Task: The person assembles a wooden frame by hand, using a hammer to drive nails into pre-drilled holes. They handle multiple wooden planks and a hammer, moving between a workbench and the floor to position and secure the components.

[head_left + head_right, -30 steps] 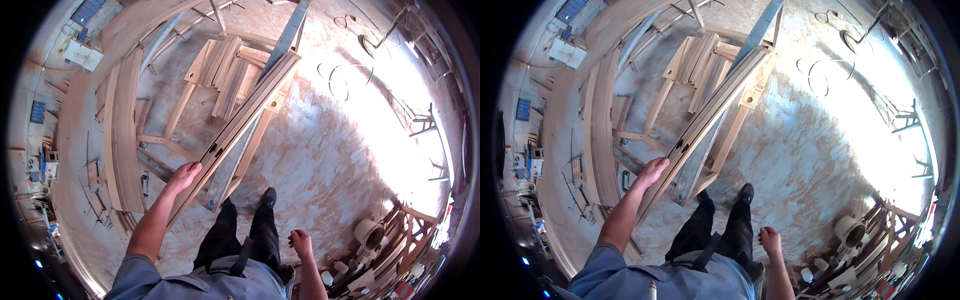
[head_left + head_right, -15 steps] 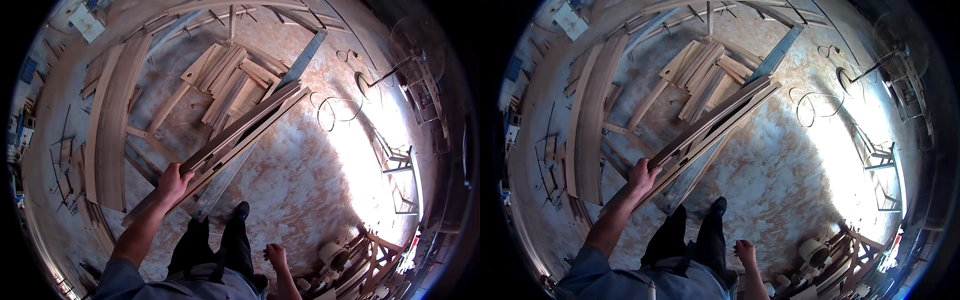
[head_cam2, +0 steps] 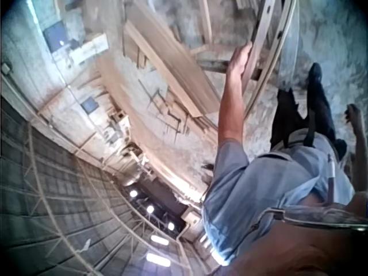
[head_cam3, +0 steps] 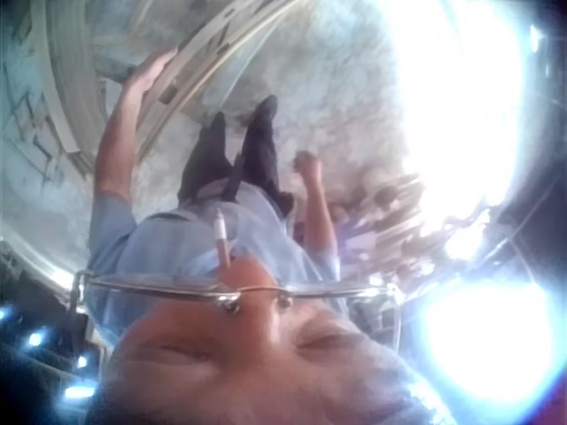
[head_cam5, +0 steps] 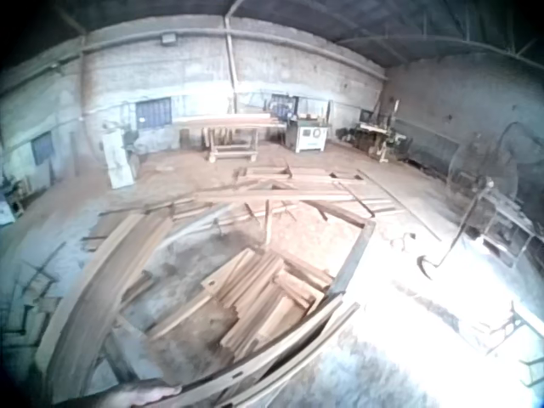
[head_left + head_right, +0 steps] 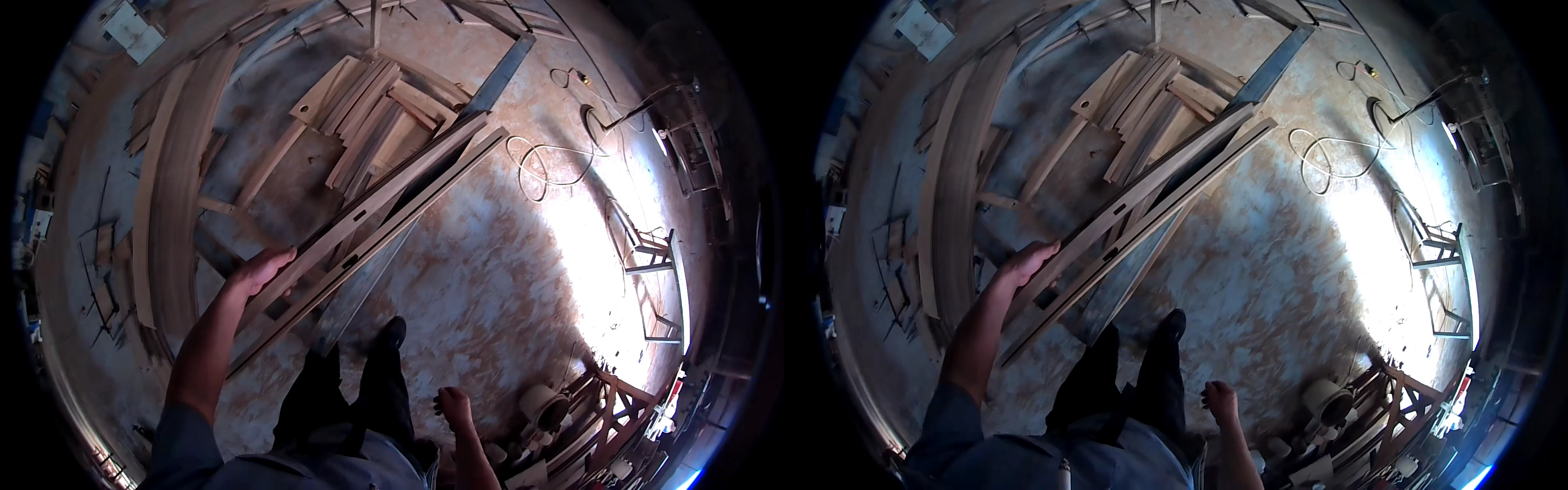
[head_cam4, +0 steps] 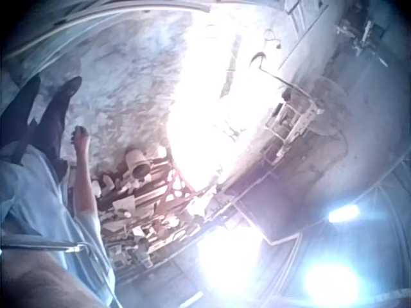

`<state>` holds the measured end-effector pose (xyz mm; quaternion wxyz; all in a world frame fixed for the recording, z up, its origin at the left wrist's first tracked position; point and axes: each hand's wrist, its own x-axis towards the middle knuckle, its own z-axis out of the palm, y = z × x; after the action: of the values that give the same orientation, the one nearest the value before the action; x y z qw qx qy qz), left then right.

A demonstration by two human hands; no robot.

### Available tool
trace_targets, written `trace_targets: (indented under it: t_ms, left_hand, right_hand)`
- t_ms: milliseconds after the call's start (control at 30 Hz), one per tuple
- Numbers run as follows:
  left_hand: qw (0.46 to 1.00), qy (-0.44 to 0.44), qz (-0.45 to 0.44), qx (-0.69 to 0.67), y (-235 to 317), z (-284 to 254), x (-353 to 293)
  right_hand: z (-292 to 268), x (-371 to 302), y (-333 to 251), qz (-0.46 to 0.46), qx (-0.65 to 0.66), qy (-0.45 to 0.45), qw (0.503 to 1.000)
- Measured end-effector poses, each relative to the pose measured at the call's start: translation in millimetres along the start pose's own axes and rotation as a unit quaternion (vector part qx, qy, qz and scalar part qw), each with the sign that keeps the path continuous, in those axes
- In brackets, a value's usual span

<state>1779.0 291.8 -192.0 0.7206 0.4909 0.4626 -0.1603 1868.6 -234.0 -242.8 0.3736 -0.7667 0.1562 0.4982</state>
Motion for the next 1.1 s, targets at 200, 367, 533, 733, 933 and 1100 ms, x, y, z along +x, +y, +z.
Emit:
trace_targets:
  t_ms: [200,367,533,733,933,1100]
  left_hand:
    - [1.000,-0.001,0.007,0.022,-7.1,-3.4,3.5]
    - [0.990,0.042,0.085,0.109,-15.1,0.9,10.4]
    - [0.955,0.107,0.179,0.211,-28.9,22.0,10.6]
    - [0.938,0.137,0.203,0.247,-32.0,45.3,-0.7]
    - [0.946,0.113,0.191,0.238,-35.9,43.3,5.4]
    - [0.936,0.122,0.181,0.277,-30.0,45.1,-1.9]
  right_hand:
    - [-1.7,0.1,6.9,0.008,0.004,0.000,1.000]
    - [-6.6,4.9,11.6,-0.020,-0.011,-0.003,1.000]
    - [-7.5,4.1,4.3,-0.016,-0.018,-0.008,1.000]
    - [-2.9,1.6,-4.4,0.003,0.004,-0.011,1.000]
    - [-1.2,6.1,-10.0,-0.017,-0.011,-0.015,1.000]
    - [-0.2,9.2,-16.5,-0.020,-0.021,-0.018,0.999]
